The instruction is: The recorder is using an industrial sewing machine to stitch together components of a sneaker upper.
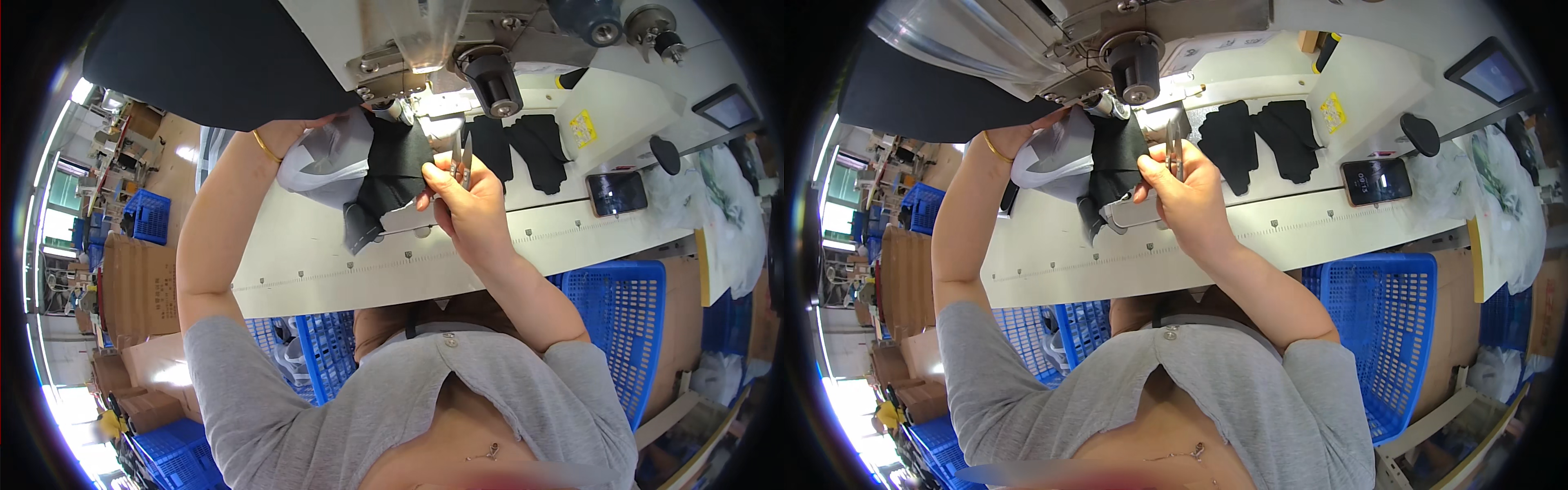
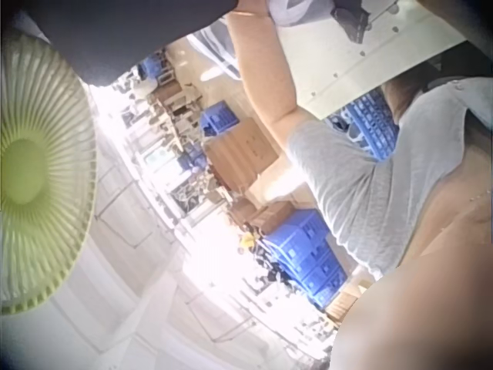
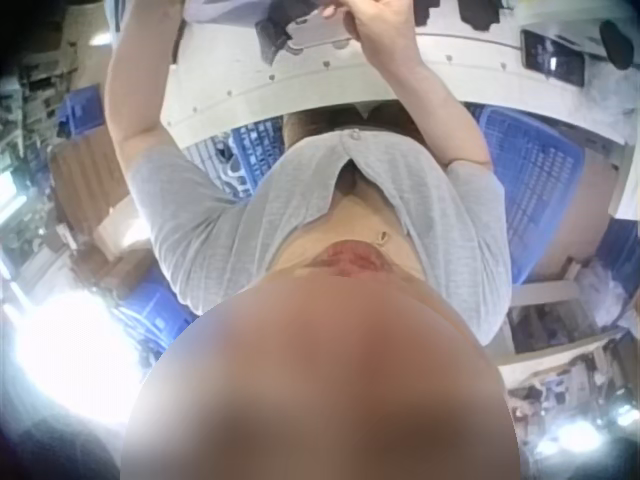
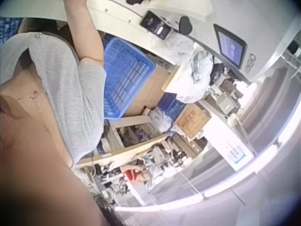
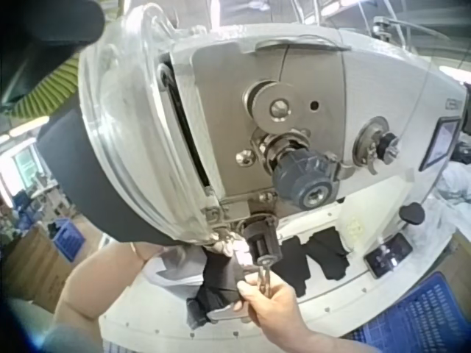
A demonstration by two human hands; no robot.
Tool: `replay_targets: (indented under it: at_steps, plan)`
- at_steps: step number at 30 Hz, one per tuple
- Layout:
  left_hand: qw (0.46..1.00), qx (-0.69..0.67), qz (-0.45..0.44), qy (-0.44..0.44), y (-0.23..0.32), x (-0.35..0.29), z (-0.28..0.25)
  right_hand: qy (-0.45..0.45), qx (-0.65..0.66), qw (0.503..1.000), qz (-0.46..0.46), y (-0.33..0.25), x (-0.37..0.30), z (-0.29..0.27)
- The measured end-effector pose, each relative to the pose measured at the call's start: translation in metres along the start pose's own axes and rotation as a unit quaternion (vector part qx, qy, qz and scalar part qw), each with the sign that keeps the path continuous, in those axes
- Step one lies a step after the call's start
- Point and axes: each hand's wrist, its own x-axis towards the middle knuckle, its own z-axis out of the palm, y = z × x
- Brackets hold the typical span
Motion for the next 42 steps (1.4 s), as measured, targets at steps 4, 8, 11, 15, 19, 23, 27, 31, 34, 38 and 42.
replay_targets:
  at_steps: [4,8,11,15,19,23,27,31,34,38,42]
  plan:
    - [0.997,0.066,0.037,0.033,-0.010,-0.002,0.001,0.015,-0.013,1.000,0.005,0.000,0.001,0.004]
    - [0.987,0.128,0.070,0.073,-0.025,0.010,0.005,-0.002,-0.034,0.999,-0.018,-0.001,0.000,0.009]
    - [0.974,0.178,0.095,0.103,-0.037,0.015,0.004,-0.001,-0.052,0.998,-0.034,0.002,0.002,0.011]
    - [0.948,0.259,0.132,0.131,-0.061,-0.005,-0.031,0.002,-0.092,0.993,-0.076,0.002,0.004,0.012]
    - [0.926,0.280,0.111,0.228,-0.018,-0.068,-0.027,0.001,-0.054,0.998,-0.031,-0.002,-0.003,0.014]
    - [0.947,0.180,0.229,0.133,0.056,-0.098,0.031,0.009,-0.040,0.998,-0.055,0.001,-0.001,0.009]
    - [0.965,0.103,0.199,0.138,0.043,-0.092,0.063,0.006,-0.068,0.997,-0.044,-0.001,-0.003,0.011]
    - [0.966,0.100,0.186,0.151,0.037,-0.095,0.067,0.014,-0.040,0.998,-0.051,0.001,-0.005,0.015]
    - [0.961,0.106,0.197,0.162,0.035,-0.092,0.066,0.015,-0.058,0.997,-0.042,-0.008,-0.007,0.016]
    - [0.959,0.116,0.198,0.168,0.034,-0.086,0.064,0.011,-0.088,0.996,-0.013,-0.008,-0.004,0.013]
    - [0.952,0.134,0.202,0.187,0.030,-0.083,0.064,0.003,-0.016,0.998,-0.068,-0.005,-0.003,0.019]
